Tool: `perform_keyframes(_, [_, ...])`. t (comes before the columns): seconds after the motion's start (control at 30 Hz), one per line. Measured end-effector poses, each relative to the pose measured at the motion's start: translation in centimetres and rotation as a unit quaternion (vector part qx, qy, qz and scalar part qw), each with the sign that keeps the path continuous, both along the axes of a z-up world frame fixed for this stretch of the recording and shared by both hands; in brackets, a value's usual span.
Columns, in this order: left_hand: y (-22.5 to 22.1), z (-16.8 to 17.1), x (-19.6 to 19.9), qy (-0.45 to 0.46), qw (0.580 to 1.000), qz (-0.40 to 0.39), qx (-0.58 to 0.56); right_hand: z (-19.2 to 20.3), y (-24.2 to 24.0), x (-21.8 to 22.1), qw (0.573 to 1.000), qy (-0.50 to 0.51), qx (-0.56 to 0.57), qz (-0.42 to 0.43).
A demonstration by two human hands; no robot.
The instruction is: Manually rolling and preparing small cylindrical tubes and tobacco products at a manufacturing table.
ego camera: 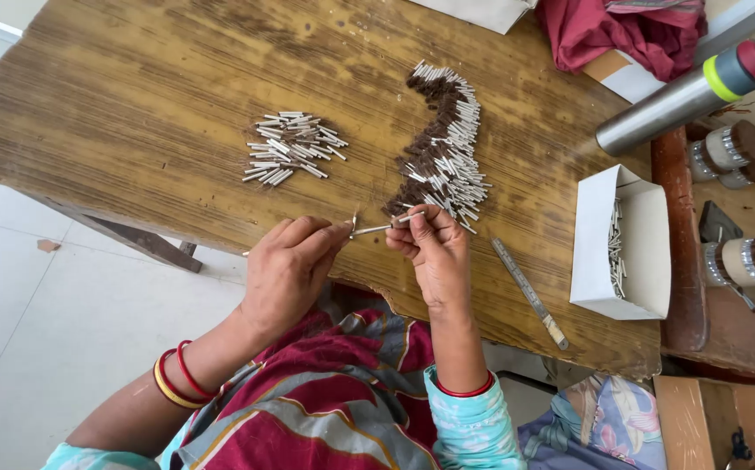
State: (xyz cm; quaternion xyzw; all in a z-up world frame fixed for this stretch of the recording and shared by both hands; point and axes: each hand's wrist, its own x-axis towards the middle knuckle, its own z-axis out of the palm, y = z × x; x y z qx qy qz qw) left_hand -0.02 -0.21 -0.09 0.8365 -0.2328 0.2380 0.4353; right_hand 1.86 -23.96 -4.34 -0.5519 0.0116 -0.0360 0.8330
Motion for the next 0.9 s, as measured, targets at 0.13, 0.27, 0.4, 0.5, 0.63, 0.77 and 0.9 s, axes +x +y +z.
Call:
perform_keyframes(0.13, [-0.6, 0.0, -0.1, -0.012, 1.000, 0.007, 0.018, -0.7, 0.2, 0.0, 0.999, 0.005, 0.032, 0.011])
perform_keyframes(0.27, [-0.9, 0.4, -0.2, -0.014, 1.000, 0.010, 0.007, -0.9, 0.7, -0.3, 0.999, -0.030, -0.003, -0.012])
perform_keyframes(0.4, [-0.9, 0.9, -0.4, 0.005, 1.000, -0.010, -0.005, -0.2, 0.6, -0.8, 0.998, -0.059, 0.000, -0.007])
perform_keyframes(0.5, [-1.1, 1.3, -0.4, 0.000, 1.000, -0.019, -0.009, -0.2, 0.2, -0.7, 0.996, -0.015, 0.088, 0.018])
perform_keyframes(0.63, [-1.1, 1.8, -0.3, 0.053, 0.995, -0.037, -0.076, 1.0, -0.5, -1.4, 0.994, -0.057, 0.091, 0.027])
perform_keyframes(0.77, [0.4, 6.4, -1.6, 0.141, 0.941, -0.111, -0.286, 7.2, -2.1, -5.6, 0.957, -0.272, -0.028, -0.092])
perform_keyframes(0.9, [3.4, 9.6, -3.4, 0.036, 0.941, -0.265, -0.209, 11.5, -4.6, -11.4, 0.911, -0.396, 0.057, -0.102])
